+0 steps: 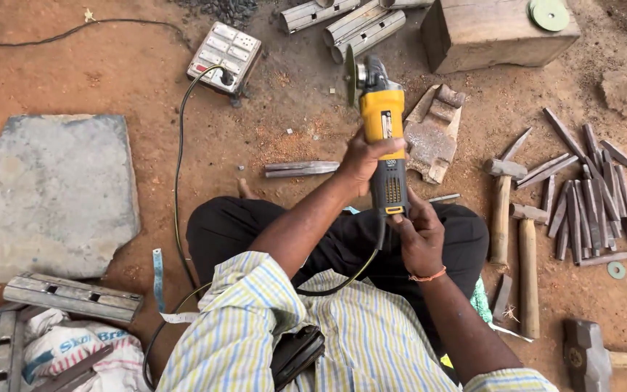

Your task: The person sits on the ground and measures metal rods with a tape measure, holding the tape against a small metal frame and comparing rods side by side. They then pick up an angle grinder and grind a rod on a stone block, producing sparks.

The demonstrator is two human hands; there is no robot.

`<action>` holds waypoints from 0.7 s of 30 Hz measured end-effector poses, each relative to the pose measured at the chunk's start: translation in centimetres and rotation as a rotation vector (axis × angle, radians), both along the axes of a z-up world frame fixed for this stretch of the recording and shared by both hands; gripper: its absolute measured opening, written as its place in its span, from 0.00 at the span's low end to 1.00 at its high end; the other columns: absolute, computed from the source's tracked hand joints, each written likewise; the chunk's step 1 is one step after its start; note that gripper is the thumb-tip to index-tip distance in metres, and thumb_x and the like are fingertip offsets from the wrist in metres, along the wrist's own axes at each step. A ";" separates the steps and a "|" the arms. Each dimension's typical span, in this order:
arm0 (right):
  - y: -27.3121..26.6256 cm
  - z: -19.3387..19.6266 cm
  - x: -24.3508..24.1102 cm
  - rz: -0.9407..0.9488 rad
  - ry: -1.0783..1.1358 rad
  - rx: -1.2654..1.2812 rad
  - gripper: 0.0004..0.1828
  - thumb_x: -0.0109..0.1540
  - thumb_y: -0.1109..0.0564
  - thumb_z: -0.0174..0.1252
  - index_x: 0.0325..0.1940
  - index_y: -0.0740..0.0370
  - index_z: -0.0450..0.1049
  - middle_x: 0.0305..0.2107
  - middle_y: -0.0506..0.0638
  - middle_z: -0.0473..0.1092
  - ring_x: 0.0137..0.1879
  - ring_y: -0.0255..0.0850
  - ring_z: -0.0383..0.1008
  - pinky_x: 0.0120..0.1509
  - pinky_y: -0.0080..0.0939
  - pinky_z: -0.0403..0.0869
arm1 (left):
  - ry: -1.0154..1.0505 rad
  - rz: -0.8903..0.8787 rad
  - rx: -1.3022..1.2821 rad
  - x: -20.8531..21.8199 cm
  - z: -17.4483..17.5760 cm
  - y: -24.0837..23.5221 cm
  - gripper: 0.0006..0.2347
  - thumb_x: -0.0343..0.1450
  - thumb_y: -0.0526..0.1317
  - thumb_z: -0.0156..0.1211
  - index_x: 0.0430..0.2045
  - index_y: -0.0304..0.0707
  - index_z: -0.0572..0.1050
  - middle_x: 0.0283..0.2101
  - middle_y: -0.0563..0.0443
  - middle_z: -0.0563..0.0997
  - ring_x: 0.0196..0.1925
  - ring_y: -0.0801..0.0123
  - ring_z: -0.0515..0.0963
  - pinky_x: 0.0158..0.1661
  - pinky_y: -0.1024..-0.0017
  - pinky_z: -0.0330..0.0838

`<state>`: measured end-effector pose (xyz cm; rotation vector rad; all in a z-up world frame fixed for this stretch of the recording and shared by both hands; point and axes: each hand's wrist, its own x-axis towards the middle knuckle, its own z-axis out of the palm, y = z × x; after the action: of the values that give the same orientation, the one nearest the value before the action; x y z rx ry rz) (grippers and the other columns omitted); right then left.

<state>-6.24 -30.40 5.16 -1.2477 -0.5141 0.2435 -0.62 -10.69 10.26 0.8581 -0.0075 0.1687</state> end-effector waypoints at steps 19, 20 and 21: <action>-11.0 0.2 14.1 0.063 0.616 0.172 0.36 0.67 0.50 0.63 0.75 0.67 0.61 0.63 0.62 0.69 0.68 0.55 0.72 0.77 0.56 0.70 | 0.113 0.052 1.264 7.0 -7.6 -19.5 0.48 0.55 0.49 0.71 0.68 0.22 0.54 0.58 0.26 0.72 0.61 0.42 0.74 0.59 0.52 0.71; -11.6 0.1 14.2 0.066 0.619 0.172 0.36 0.67 0.50 0.63 0.75 0.67 0.61 0.63 0.62 0.69 0.68 0.55 0.72 0.77 0.56 0.70 | 0.118 0.053 1.265 6.5 -7.6 -19.1 0.48 0.55 0.49 0.71 0.68 0.22 0.54 0.58 0.26 0.72 0.61 0.42 0.74 0.59 0.52 0.71; -12.1 -0.1 14.5 0.058 0.615 0.236 0.36 0.66 0.52 0.64 0.75 0.68 0.61 0.59 0.65 0.70 0.65 0.56 0.73 0.74 0.56 0.73 | -0.058 0.049 1.254 6.0 -7.7 -18.7 0.47 0.57 0.50 0.71 0.68 0.22 0.54 0.61 0.23 0.70 0.63 0.40 0.71 0.60 0.51 0.68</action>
<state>8.25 -42.50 5.09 -0.8681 -0.0427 0.5754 5.35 -29.38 2.60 2.1045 -0.1602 0.2330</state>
